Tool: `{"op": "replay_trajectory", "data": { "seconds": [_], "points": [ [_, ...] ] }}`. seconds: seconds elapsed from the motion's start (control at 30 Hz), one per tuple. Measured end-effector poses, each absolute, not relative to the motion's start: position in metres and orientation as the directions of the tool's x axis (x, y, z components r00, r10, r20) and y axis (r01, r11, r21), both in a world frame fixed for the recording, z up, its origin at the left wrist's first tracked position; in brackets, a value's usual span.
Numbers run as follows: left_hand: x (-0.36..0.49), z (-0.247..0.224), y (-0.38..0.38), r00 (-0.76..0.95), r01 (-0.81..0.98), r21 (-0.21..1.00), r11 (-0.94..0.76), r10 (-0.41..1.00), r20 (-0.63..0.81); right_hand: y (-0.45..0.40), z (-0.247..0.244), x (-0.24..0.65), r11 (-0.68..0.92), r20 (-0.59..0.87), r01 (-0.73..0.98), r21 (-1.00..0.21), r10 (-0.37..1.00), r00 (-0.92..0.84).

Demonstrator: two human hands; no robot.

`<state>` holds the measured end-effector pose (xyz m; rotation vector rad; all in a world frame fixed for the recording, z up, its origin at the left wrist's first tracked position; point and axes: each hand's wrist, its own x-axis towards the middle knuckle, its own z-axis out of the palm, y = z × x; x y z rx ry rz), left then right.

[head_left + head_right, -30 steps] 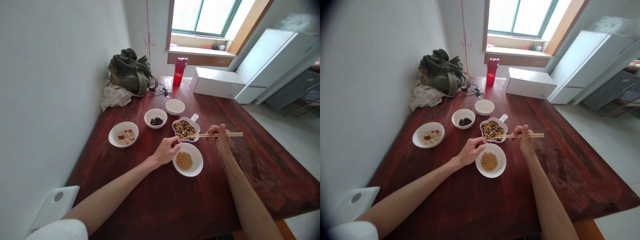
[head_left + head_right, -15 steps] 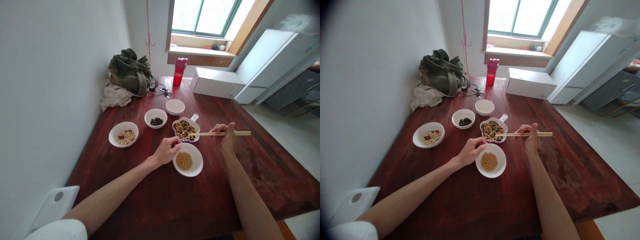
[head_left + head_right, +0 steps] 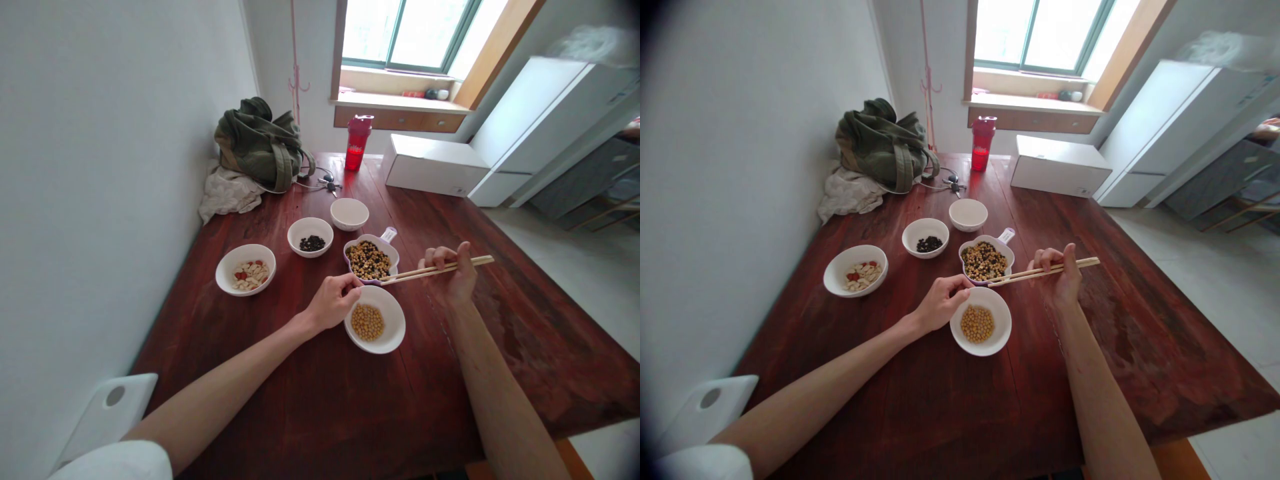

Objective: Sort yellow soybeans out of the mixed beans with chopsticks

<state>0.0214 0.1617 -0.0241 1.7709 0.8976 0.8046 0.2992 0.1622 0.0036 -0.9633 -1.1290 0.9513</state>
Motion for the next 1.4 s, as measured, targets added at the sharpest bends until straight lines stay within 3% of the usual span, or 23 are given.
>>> {"op": "replay_trajectory", "data": {
  "seconds": [0.2, 0.73, 1.4],
  "points": [
    [0.021, -0.025, 0.163, 0.512, 0.204, 0.941, -0.27, 0.849, 0.132, 0.166, -0.007, 0.296, 0.326, 0.29, -0.152, -0.933, 0.932, 0.218],
    [0.022, -0.023, 0.162, 0.518, 0.194, 0.942, -0.274, 0.844, 0.139, 0.163, -0.019, 0.288, 0.278, 0.274, -0.049, -0.959, 0.959, 0.072],
    [0.022, -0.023, 0.162, 0.521, 0.194, 0.94, -0.279, 0.842, 0.143, 0.164, -0.021, 0.284, 0.304, 0.303, 0.004, -0.953, 0.946, 0.117]
  ]
}}
